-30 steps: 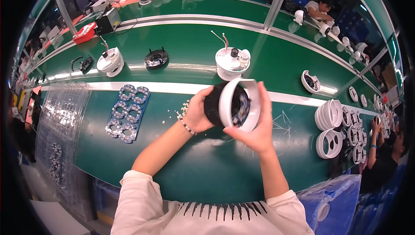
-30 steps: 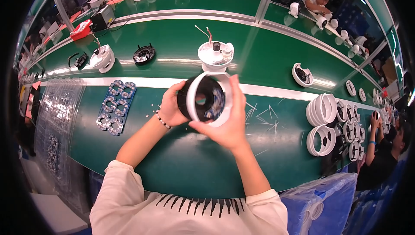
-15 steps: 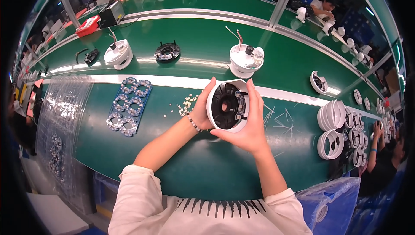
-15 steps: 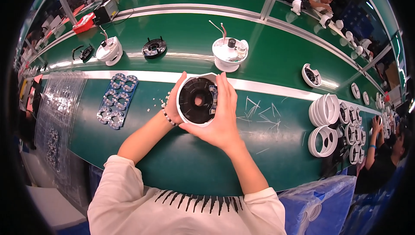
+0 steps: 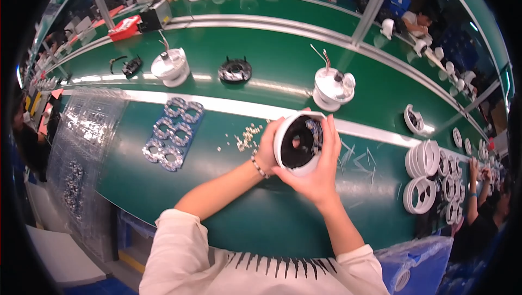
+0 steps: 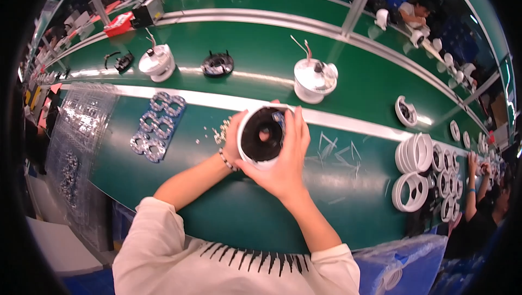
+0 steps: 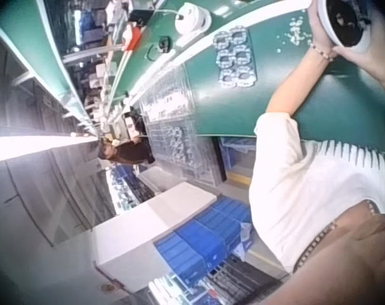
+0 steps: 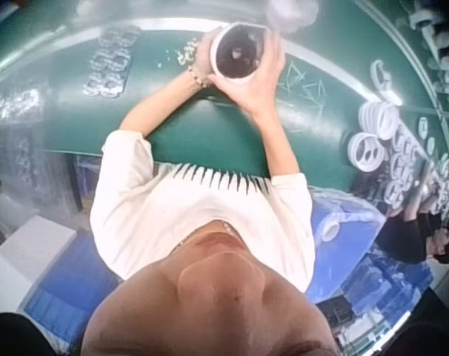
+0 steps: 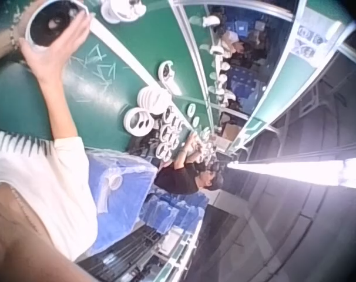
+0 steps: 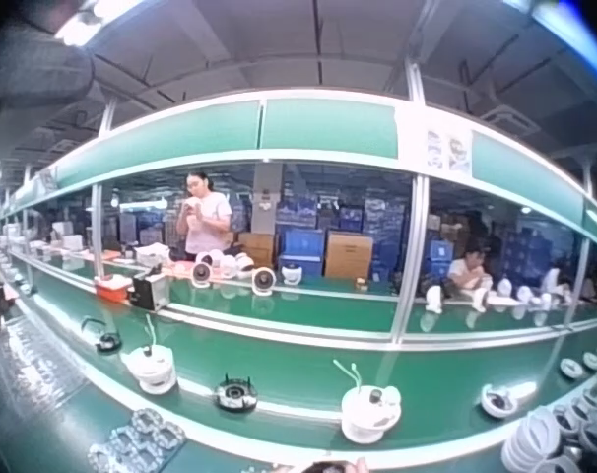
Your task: Assembling security camera components on a production line.
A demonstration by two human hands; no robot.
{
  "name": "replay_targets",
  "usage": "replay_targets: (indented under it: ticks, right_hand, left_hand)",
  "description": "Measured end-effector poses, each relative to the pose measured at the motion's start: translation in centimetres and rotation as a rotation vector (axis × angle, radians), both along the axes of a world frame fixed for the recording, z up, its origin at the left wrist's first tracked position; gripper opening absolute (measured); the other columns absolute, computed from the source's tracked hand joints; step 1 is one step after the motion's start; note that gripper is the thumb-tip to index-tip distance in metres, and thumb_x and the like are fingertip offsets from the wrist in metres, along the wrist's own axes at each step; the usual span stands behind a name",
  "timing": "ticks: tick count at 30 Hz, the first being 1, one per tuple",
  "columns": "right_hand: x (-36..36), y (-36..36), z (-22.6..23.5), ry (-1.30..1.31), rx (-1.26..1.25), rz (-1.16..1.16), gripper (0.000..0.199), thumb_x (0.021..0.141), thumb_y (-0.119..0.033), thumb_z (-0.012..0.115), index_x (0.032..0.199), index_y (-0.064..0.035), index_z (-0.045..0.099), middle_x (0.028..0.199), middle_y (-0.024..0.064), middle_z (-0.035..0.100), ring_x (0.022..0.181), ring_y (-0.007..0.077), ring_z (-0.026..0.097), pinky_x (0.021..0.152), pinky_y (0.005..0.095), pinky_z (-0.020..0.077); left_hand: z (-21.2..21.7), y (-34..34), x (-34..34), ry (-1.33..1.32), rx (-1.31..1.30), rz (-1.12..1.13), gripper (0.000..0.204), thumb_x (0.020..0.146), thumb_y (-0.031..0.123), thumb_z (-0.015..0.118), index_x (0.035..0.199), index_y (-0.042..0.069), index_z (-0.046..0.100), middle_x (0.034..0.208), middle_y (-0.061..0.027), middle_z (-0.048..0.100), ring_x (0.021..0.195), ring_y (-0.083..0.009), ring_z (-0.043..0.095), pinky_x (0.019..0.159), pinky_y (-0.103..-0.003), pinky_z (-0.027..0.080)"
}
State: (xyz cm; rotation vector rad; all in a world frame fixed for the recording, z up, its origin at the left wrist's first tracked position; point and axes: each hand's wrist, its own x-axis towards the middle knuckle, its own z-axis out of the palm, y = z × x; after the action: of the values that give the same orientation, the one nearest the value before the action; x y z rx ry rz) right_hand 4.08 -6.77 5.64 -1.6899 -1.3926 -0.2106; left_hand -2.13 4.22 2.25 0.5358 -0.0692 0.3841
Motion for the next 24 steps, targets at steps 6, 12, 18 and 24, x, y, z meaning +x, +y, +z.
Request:
replay_targets:
  ticks: [6,12,18,24]
  right_hand:
    - [0.6,-0.5,-0.6,0.007,-0.015,0.026,0.111,0.045,-0.035,0.082,0.128,0.0042,0.021,0.131,0.0274,0.025,0.118,0.0412,0.027,0.096,0.0461,0.0275]
    - [2.4,0.5,1.3,-0.052,-0.135,0.207,0.114,0.038,-0.028,0.083,0.128,0.0037,0.022,0.129,0.0227,0.031,0.116,0.039,0.032,0.094,0.0438,0.0323]
    - [2.1,1.3,-2.6,0.149,0.025,-0.042,0.108,0.044,-0.033,0.078,0.129,0.0019,0.021,0.126,0.0229,0.032,0.115,0.0382,0.033,0.096,0.0449,0.0277]
    - [3.9,0.2,-3.6,0.12,-0.043,-0.071,0.108,0.048,-0.029,0.078,0.132,0.0005,0.017,0.127,0.0203,0.03,0.115,0.0334,0.033,0.098,0.0397,0.0267]
  left_hand:
    - [-0.9,-0.2,-0.5,0.043,0.026,-0.1,0.079,0.081,0.066,0.016,0.13,0.006,0.03,0.127,-0.0124,0.04,0.117,-0.024,0.041,0.099,-0.038,0.033]
    - [-0.4,1.4,-1.2,0.032,0.056,-0.138,0.074,0.079,0.064,0.035,0.127,0.007,0.036,0.123,-0.0122,0.045,0.113,-0.0246,0.044,0.096,-0.041,0.035]
    - [-1.1,-0.3,1.3,0.137,-0.115,0.031,0.049,0.078,0.032,0.047,0.117,0.003,0.045,0.108,-0.0126,0.054,0.101,-0.0242,0.052,0.091,-0.038,0.04]
    - [-2.1,-0.8,3.3,0.113,-0.177,0.014,0.047,0.078,0.032,0.045,0.116,0.003,0.046,0.108,-0.0132,0.056,0.097,-0.0234,0.055,0.089,-0.035,0.043]
